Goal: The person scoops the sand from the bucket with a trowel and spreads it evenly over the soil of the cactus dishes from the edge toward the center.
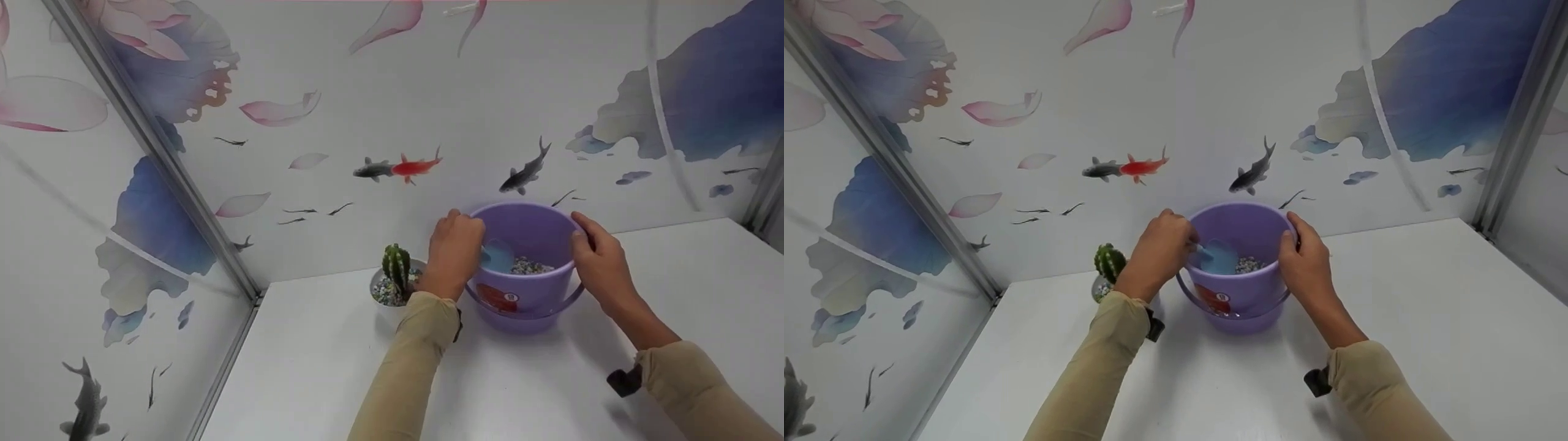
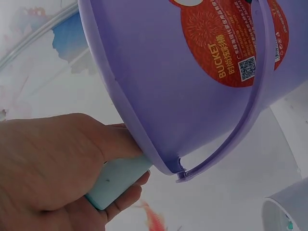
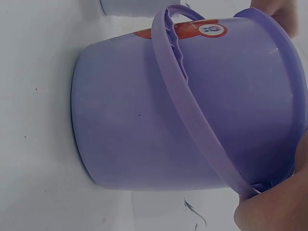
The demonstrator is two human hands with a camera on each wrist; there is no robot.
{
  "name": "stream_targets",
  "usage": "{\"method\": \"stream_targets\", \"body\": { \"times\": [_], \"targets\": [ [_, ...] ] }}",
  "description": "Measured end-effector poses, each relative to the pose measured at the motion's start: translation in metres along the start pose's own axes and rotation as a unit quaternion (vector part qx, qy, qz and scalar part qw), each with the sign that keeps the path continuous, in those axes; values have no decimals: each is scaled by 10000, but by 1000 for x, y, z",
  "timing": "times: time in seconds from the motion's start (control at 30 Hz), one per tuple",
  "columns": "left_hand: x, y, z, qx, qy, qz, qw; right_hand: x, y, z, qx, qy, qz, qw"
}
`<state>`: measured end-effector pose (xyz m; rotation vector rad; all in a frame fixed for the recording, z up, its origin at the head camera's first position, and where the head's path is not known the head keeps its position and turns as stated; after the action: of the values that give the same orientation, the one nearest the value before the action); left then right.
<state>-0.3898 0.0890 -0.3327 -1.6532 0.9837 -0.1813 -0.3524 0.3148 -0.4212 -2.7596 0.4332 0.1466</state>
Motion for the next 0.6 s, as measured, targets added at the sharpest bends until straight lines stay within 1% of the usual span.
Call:
{"method": "stream_targets", "body": {
  "times": [0.1,0.17,0.23,0.4,0.5,0.6],
  "targets": [
    [-3,3,1,294,-25,-162,9994,0,0,0,-14,16,16,10000],
    [-5,4,2,457,-79,-332,9984,0,-1,0,-28,26,17,10000],
    [-9,5,4,501,-125,-494,9974,0,-2,1,-31,31,23,10000],
    [-20,2,11,402,-239,-857,9952,-2,-2,1,-46,20,44,10000],
    [-24,2,15,508,-373,-1158,9913,-2,-1,2,-77,26,44,10000],
    [-27,2,18,646,-593,-1411,9861,-2,-1,3,-103,34,47,9999]
  ]
}}
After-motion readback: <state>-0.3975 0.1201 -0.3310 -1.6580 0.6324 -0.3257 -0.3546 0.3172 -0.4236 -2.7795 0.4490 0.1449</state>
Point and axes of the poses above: each hand's wrist, its own x-axis away from the middle knuckle, its own y-axis out of the palm, z = x × y, the point moved 4 cm from there along -x, towards the middle knuckle, and after that the axes turned 11 degrees about y, right-handed, at the moved point
